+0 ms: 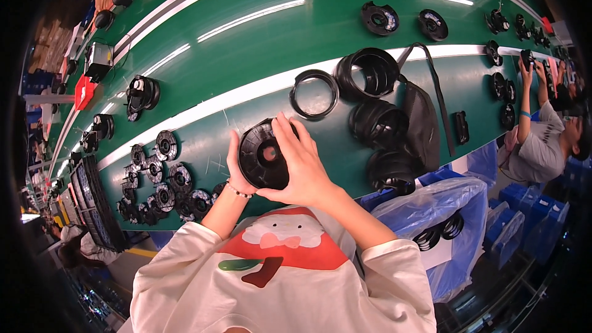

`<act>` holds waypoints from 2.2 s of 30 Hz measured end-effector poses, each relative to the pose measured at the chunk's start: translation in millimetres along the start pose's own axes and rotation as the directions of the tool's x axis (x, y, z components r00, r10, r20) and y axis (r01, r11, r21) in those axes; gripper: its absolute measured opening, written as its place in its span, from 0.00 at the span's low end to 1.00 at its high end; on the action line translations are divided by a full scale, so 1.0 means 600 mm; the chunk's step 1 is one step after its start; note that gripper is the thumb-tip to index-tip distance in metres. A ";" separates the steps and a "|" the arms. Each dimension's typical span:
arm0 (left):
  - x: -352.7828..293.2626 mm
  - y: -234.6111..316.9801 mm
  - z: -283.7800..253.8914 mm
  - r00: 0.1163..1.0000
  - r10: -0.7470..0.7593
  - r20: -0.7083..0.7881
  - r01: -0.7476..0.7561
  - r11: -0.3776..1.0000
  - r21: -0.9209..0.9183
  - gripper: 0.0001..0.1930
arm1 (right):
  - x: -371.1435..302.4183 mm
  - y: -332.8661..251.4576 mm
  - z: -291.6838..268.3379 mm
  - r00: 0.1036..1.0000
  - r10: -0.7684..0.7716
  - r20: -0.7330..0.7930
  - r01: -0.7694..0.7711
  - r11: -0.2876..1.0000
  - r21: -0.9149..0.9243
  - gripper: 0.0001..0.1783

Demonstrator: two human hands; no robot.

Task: Assembling components of a lighting fixture on a production line.

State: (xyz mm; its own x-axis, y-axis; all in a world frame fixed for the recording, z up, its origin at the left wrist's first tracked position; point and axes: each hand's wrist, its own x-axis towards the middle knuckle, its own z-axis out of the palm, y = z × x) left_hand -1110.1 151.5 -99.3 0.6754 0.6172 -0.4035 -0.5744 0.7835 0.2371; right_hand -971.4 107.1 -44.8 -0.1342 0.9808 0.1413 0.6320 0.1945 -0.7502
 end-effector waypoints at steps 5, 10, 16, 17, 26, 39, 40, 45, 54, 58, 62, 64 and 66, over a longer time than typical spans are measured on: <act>-0.004 0.004 -0.012 0.994 0.015 0.106 -0.022 0.997 0.067 0.44 | 0.006 -0.006 0.002 0.998 0.060 -0.025 -0.060 0.998 -0.011 0.63; -0.007 0.008 -0.036 0.991 0.008 0.130 -0.028 0.989 0.148 0.44 | 0.006 -0.011 0.006 0.996 0.085 -0.022 -0.085 0.996 -0.019 0.65; -0.003 0.017 -0.046 0.991 -0.065 0.118 0.047 0.988 0.145 0.38 | 0.010 0.005 0.001 1.000 -0.006 0.007 0.005 0.997 0.077 0.64; 0.000 0.016 -0.047 0.987 -0.065 0.147 0.050 0.994 0.102 0.36 | 0.012 0.011 0.002 1.000 -0.025 -0.005 0.025 0.998 0.061 0.64; 0.053 0.016 -0.023 0.998 0.048 -0.042 -0.050 0.997 -0.057 0.28 | 0.031 0.068 0.043 0.983 -0.022 -0.181 0.015 0.999 -0.041 0.61; 0.353 0.190 -0.144 0.847 0.510 -0.150 -0.471 0.851 0.234 0.21 | 0.161 0.236 -0.035 0.994 0.052 -0.101 -0.106 0.744 -0.660 0.19; 0.369 0.181 -0.163 0.800 0.561 -0.213 -0.481 0.812 0.330 0.22 | 0.173 0.272 -0.021 0.990 0.129 -0.056 -0.135 0.761 -0.635 0.16; 0.222 0.172 -0.207 0.653 0.758 0.013 -0.418 0.346 0.840 0.21 | 0.189 0.280 -0.027 0.992 0.121 0.039 -0.073 0.792 -0.606 0.03; -0.234 0.131 -0.299 0.827 0.563 0.012 0.216 -0.337 0.916 0.20 | 0.130 0.141 -0.061 0.987 0.141 -0.079 -0.154 0.968 -0.198 0.06; -0.216 0.061 -0.317 0.838 0.546 0.008 0.275 -0.434 0.858 0.29 | 0.028 0.137 0.025 0.976 0.179 0.121 -0.152 0.966 -0.208 0.07; -0.198 0.046 -0.311 0.864 0.504 0.009 0.289 -0.509 0.811 0.25 | -0.052 0.187 0.083 0.957 0.284 0.055 -0.260 0.927 -0.269 0.06; -0.207 0.045 -0.308 0.858 0.513 0.014 0.217 -0.387 0.896 0.19 | -0.072 0.192 0.089 0.925 0.381 -0.002 -0.364 0.882 -0.298 0.09; -0.214 0.044 -0.308 0.833 0.552 0.040 0.154 -0.302 0.941 0.15 | -0.085 0.183 0.089 0.874 0.480 -0.074 -0.473 0.805 -0.357 0.13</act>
State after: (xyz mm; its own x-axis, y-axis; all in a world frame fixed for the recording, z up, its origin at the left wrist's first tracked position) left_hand -1297.2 79.7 -204.7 0.2641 0.9495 -0.1694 0.7126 -0.0738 0.6977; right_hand -935.9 78.1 -168.9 0.2431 0.9514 -0.1889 0.8450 -0.3034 -0.4404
